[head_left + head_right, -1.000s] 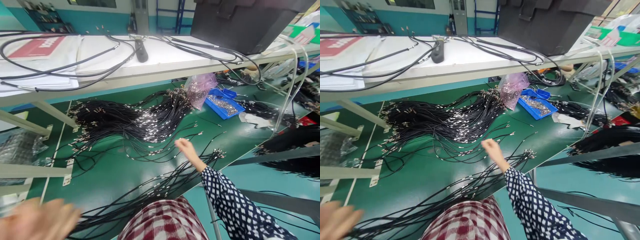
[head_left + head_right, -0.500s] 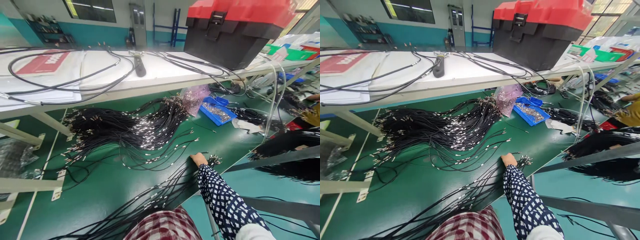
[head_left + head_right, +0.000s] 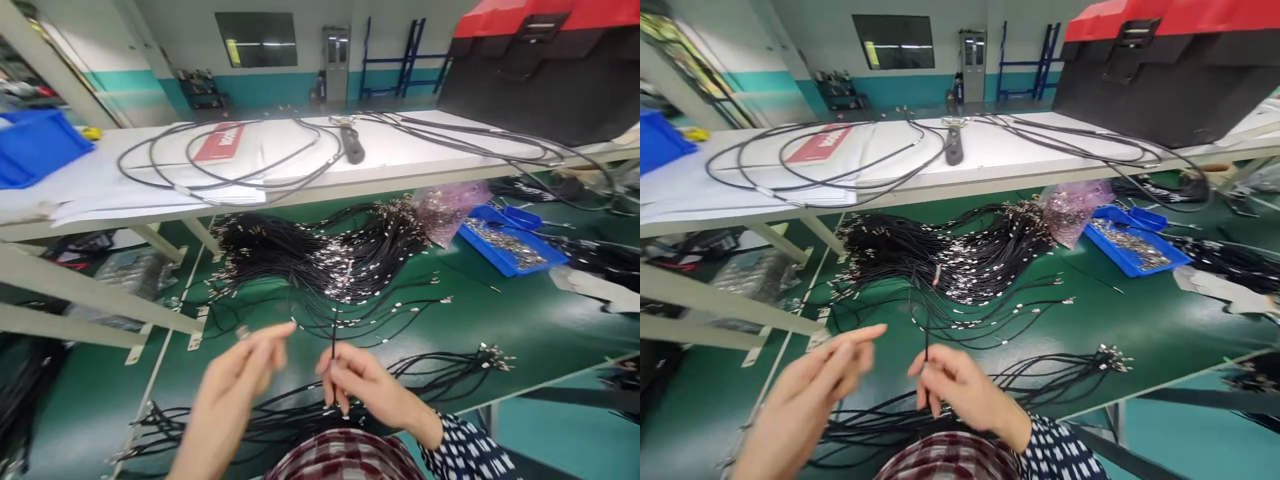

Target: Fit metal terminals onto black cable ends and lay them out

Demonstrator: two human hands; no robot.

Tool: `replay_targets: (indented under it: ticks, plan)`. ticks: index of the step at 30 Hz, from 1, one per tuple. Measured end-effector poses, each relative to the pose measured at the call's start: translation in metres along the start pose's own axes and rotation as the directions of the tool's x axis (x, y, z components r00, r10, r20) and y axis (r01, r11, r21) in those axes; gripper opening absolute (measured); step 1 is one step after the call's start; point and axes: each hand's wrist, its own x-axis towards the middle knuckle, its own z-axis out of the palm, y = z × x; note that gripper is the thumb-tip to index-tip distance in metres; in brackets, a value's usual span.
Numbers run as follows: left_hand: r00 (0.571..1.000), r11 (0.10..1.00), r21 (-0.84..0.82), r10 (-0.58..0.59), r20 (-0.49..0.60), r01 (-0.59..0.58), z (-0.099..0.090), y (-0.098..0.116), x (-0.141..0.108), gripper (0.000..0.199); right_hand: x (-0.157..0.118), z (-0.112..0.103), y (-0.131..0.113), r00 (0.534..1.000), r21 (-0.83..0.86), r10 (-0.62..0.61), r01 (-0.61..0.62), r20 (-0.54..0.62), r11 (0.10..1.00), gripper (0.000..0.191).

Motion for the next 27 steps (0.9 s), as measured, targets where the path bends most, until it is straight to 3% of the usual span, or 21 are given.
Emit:
replay_targets:
  ticks: [2,5,8,10,12,14,16,19,23,27]
  plan:
    - [0.998,1.0,-0.006,0.007,0.065,-0.007,0.02,0.003,0.005,0.038,0.0,0.023,-0.012,0.988,-0.05,-0.046,0.054,0.146,0.997,0.027]
    - [0.988,0.997,-0.081,-0.002,0.154,0.014,0.032,0.004,0.008,0.036,0.0,0.038,-0.017,0.987,-0.189,-0.032,0.062,0.16,0.98,0.024]
    - [0.986,0.992,-0.124,0.028,0.166,-0.007,0.026,0.002,0.006,0.027,-0.004,0.039,-0.008,0.993,-0.423,-0.048,0.09,0.108,0.902,0.02]
    - [0.987,0.994,-0.087,0.076,0.142,-0.064,0.019,0.001,0.006,0.023,-0.009,0.032,-0.003,0.989,-0.61,-0.039,0.118,0.141,0.783,0.016]
    - [0.987,0.994,-0.038,0.108,0.122,-0.104,0.015,0.002,0.006,0.02,-0.012,0.021,-0.007,0.981,-0.672,0.011,0.125,0.194,0.73,0.026]
    - [0.985,0.994,-0.001,0.104,0.138,-0.105,0.014,0.004,0.005,0.021,-0.011,0.009,-0.023,0.989,-0.623,-0.008,0.102,0.151,0.775,0.034]
    - [0.982,0.995,0.031,0.085,0.168,-0.092,0.017,0.005,0.002,0.023,-0.007,-0.001,-0.048,0.994,-0.512,-0.112,0.099,0.006,0.853,0.023]
    - [0.98,0.996,0.063,0.054,0.193,-0.067,0.024,0.003,-0.004,0.02,0.002,-0.007,-0.085,0.967,-0.39,-0.236,0.181,-0.098,0.903,0.031]
    - [0.978,0.997,0.051,0.046,0.203,-0.057,0.03,-0.003,-0.012,0.019,0.012,-0.004,-0.101,0.961,-0.326,-0.267,0.233,-0.065,0.916,0.037]
    - [0.989,0.998,0.019,0.054,0.141,-0.057,0.032,-0.008,-0.019,0.019,0.02,0.0,-0.089,0.989,-0.014,-0.137,0.137,0.05,0.99,0.039]
